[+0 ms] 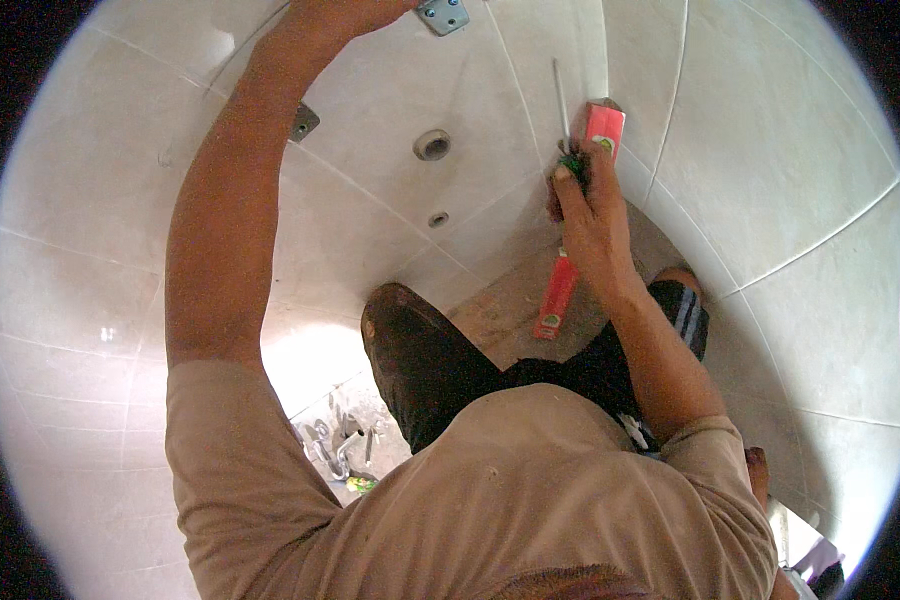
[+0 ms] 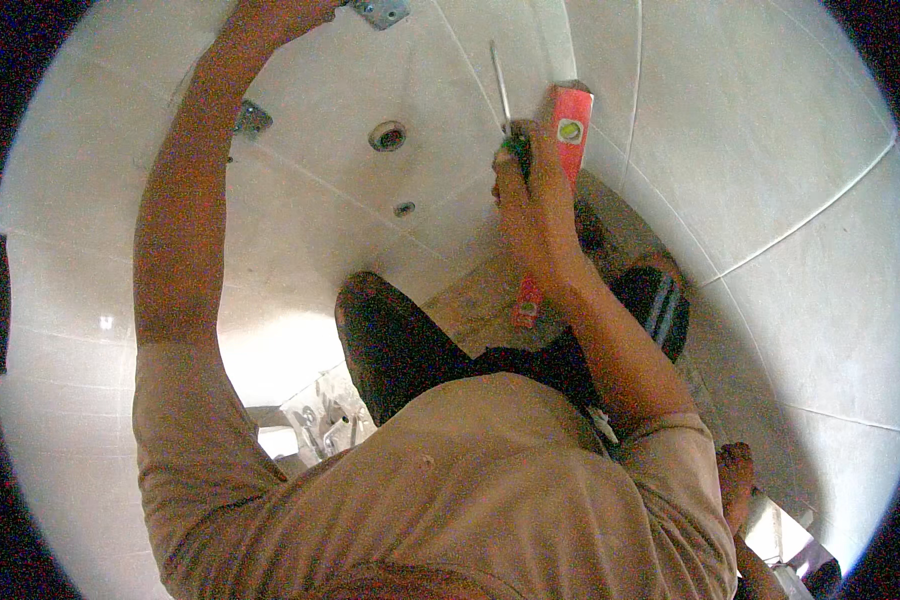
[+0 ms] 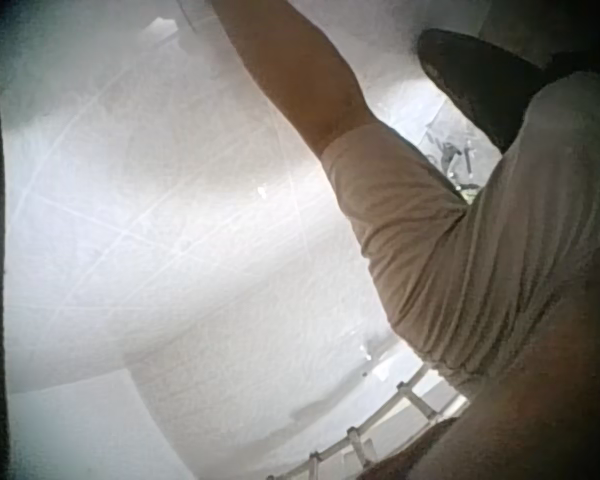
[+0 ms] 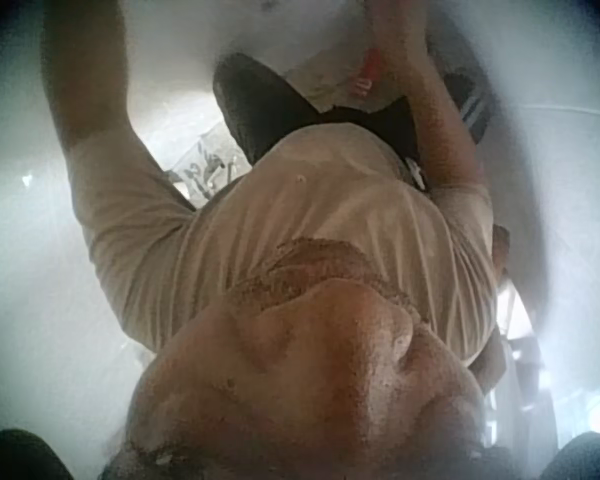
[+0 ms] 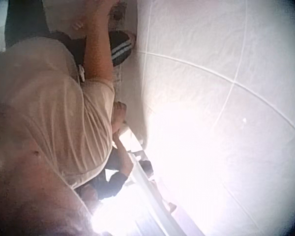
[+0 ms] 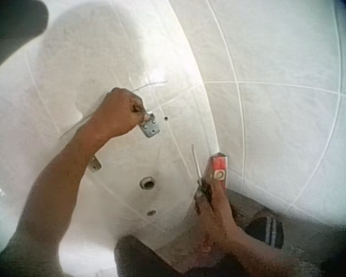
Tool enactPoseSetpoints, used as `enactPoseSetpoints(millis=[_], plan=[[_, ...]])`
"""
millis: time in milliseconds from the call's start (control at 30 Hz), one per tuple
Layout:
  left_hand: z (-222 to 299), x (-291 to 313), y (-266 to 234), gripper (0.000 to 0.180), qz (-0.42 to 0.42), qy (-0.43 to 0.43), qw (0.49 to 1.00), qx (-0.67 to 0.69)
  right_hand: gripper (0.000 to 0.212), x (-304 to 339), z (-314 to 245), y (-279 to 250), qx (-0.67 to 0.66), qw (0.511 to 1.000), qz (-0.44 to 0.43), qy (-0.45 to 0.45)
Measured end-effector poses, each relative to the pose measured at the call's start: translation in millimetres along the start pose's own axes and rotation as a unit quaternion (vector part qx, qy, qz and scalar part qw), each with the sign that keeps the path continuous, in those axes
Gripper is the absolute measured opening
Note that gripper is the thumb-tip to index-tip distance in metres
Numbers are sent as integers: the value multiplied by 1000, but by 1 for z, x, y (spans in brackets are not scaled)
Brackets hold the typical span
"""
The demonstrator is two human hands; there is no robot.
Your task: The person places a spirit level against the mounting holes of a ceramic fixture on a tiled wall, verifies the alignment, and then tightens a screw into a wall mount using a screwdriver.
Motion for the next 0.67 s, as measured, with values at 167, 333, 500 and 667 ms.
enactPoseSetpoints(millis=[167, 333, 500, 667], plan=[[-8, -3, 6, 22, -51, -31, 998, 3, 25, -27, 13, 41, -259, 963, -2, 74], [11, -2, 0, 24, -15, 21, 999, -40, 25, 16, 78, 56, -228, 955, -13, 191], [1, 8, -1, 23, -9, -63, 998, -25, 26, 128, 215, 52, -98, 921, 25, 377], [-2, 5, 7, 23, 43, -25, 998, 28, 31, 227, 264, 50, -226, 747, 131, 612]])
Point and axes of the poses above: each hand's wrist, its own x-axis away from the middle knuckle, its own y-axis out of the palm, z = x × y, the point moved 10 cm from there along -x, towards the middle knuckle, and after that the axes turned 1 degree about -y, right-handed, at the moved point
